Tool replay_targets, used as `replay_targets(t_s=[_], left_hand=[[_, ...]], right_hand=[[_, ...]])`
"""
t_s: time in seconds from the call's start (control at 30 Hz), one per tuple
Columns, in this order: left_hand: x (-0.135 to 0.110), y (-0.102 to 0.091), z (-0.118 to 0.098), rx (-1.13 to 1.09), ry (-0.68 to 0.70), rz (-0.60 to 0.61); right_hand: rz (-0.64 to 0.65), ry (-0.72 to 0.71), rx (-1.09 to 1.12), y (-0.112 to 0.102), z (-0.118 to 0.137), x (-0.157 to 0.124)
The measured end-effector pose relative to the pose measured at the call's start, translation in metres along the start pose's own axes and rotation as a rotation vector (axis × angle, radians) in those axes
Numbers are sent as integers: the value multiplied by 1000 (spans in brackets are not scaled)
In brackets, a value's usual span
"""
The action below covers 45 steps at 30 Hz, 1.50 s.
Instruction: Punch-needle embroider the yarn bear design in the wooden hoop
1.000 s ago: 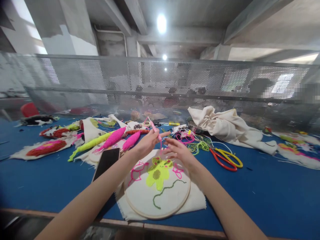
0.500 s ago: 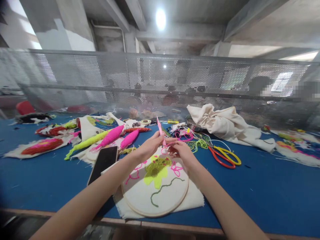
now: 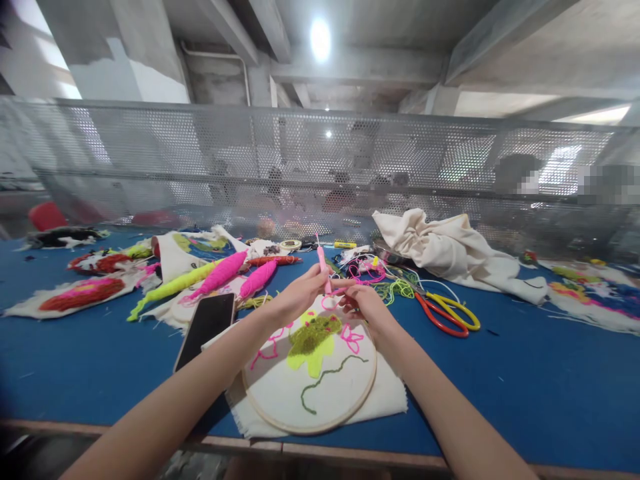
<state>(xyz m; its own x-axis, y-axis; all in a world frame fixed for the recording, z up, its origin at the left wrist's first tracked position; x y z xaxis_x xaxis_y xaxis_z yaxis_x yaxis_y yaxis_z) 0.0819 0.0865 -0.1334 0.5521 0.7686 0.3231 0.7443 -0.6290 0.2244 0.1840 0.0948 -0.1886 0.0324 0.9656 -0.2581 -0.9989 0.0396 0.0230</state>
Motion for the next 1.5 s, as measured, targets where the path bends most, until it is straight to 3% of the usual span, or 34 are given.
replay_targets(t_s=[0.13,0.23,0.37,0.47,0.57,0.67,0.77,0.87,1.0,1.27,1.37,1.5], left_hand=[[0,3,-2,-22,2,12],[2,-6,-10,47,46,-42],[1,-36,-44,511,276,-230],[-3,-42,-57,957,399,-266],[-4,-27,-35,1232,345,-33],[-19,-8,-6,1543,287,282],[-44,3,5,1732,351,493],[-62,-1,8,1724,343,571],[-68,-12,6,1636,277,498],[-70,-17,3,1566,157,406],[-71,-15,0,1546,150,407],[-70,-13,-2,1537,174,414]], right_hand=[[5,-6,-32,0,0,0],[22,-26,-79,-2,5,0],[-207,-226,-314,-36,32,2],[-382,-315,-461,-66,44,3],[-495,-371,-660,-79,46,3],[-498,-372,-860,-70,39,10],[-490,-368,-1022,-56,32,22],[-480,-379,-1152,-44,29,36],[-463,-395,-1273,-35,24,46],[-476,-537,-1314,-40,48,21],[-437,-668,-1210,-39,66,2],[-367,-803,-825,-31,82,-25]])
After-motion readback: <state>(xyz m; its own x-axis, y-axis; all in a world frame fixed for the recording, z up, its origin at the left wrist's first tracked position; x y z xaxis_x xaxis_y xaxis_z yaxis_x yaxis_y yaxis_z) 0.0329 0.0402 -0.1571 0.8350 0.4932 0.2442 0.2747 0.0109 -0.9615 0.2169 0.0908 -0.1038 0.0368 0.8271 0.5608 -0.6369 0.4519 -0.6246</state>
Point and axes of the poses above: each hand's wrist, its own x-axis towards the middle knuckle, its own y-axis out of the palm, z = x × y, the point moved 9 cm from there along x, towards the middle knuckle, and after that the axes turned 9 degrees about y, right-handed, at the moved point
